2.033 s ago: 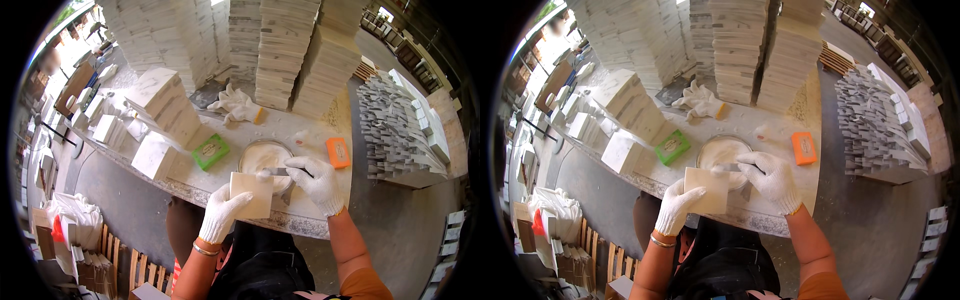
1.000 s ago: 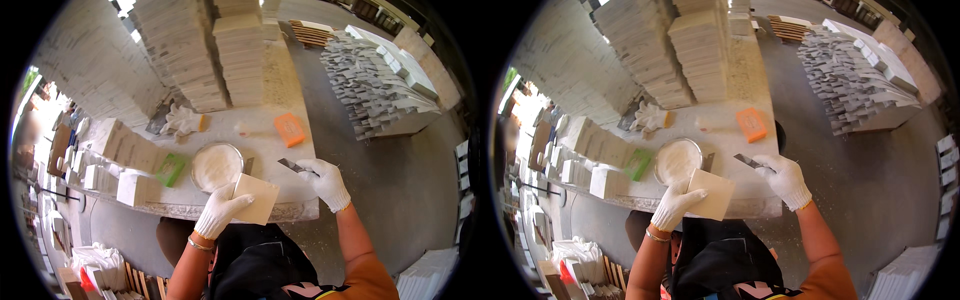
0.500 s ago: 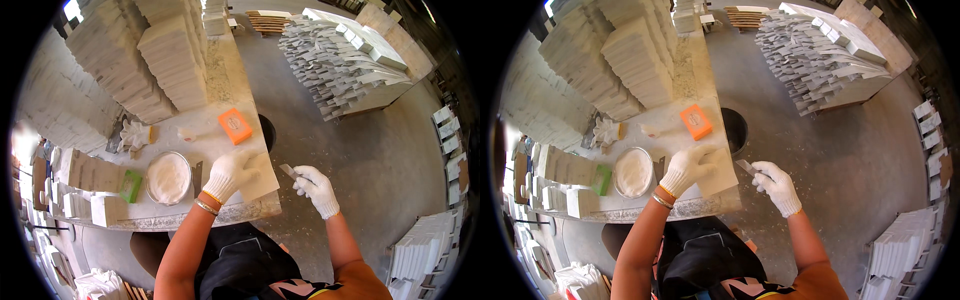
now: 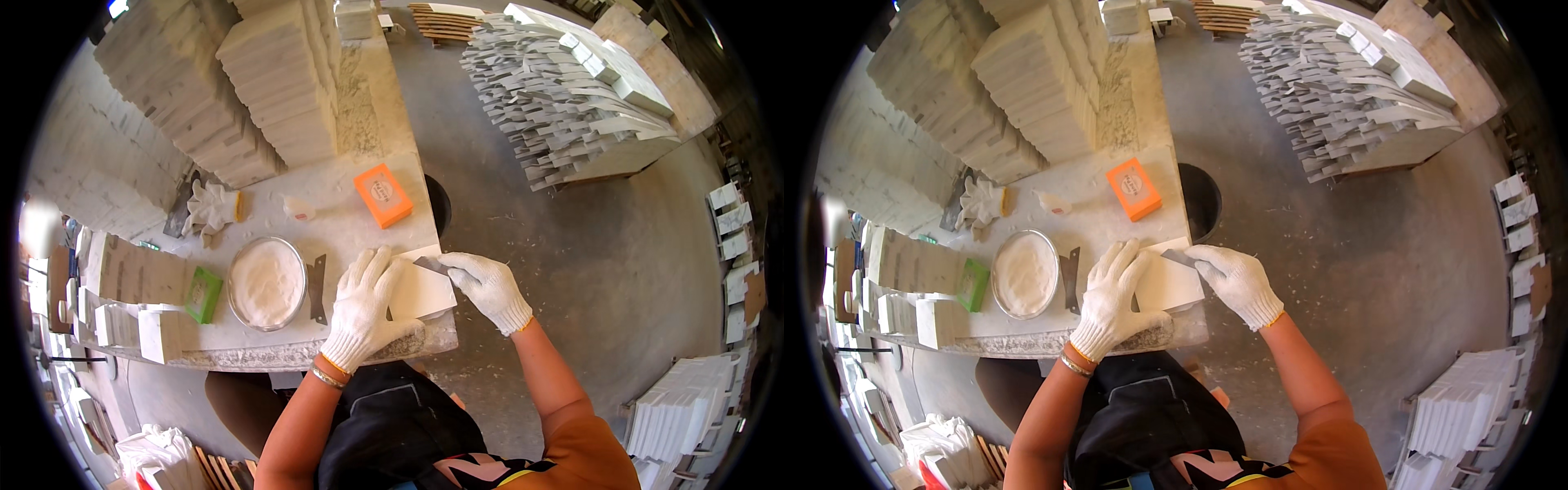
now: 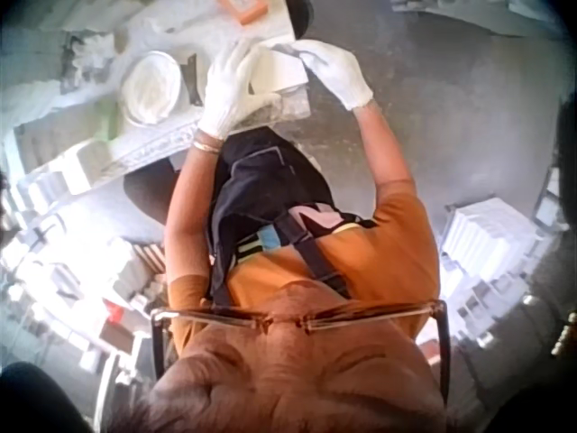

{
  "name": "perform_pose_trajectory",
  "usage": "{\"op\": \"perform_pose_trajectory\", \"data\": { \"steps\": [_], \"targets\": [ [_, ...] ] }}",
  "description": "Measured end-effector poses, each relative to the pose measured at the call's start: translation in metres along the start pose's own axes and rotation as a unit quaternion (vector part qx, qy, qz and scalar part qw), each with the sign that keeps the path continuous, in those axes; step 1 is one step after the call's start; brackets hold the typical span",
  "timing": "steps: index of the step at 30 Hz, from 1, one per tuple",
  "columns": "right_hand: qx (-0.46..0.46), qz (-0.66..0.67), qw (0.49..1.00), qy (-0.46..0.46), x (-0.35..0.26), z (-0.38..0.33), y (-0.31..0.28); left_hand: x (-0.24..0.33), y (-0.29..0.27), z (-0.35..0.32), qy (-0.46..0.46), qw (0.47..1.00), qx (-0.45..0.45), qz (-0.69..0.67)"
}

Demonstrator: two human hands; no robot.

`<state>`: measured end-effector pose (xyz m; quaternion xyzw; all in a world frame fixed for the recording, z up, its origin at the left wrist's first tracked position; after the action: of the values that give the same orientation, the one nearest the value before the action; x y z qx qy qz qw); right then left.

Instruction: The person applies a white paste to the edges of small white rectangular tiles using a metal spatula, then smooths and sands the edges with an orange block. The person repeats this process on multiple tiles at a workbench in a warehouse.

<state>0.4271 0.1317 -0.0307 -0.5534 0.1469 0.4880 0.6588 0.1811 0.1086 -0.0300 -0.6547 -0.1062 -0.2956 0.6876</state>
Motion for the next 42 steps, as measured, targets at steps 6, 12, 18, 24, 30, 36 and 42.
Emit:
{"op": "perform_pose_trajectory", "data": {
  "steps": [6,12,18,24,30,36,42],
  "targets": [
    [-0.008,0.002,1.000,0.007,-0.003,-0.006,-0.001,0.006,-0.005,0.003,-0.002,1.000,0.009,-0.009],
    [-0.049,-0.042,0.998,-0.002,-0.010,-0.013,-0.005,0.004,-0.004,0.002,-0.009,1.000,0.004,-0.017],
    [-0.050,-0.079,0.995,-0.019,-0.017,-0.027,-0.008,0.004,-0.003,0.002,-0.006,1.000,0.011,-0.014],
    [-0.035,-0.063,0.997,-0.008,-0.018,-0.036,-0.008,0.004,-0.003,0.004,0.009,1.000,0.018,-0.014],
    [-0.022,-0.033,0.999,0.007,-0.010,-0.016,-0.007,0.003,-0.003,0.003,0.009,1.000,0.017,-0.017],
    [-0.018,-0.030,0.999,-0.021,-0.002,-0.005,0.001,0.005,-0.004,0.005,0.003,0.999,0.012,-0.033],
    [-0.046,-0.059,0.996,-0.049,-0.013,-0.032,-0.003,0.003,-0.002,0.003,-0.002,1.000,0.015,-0.020]
  ]
}}
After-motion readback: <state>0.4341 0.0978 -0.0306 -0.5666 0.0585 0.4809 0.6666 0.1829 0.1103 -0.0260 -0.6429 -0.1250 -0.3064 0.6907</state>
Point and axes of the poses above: each hand's wrist, its own z-axis towards the middle knuckle, its own y-axis out of the palm, x = y × z, the point moved 1 cm from there along z, towards the middle knuckle, and after that the axes turned 10 degrees about -y, right-handed, at the moved point
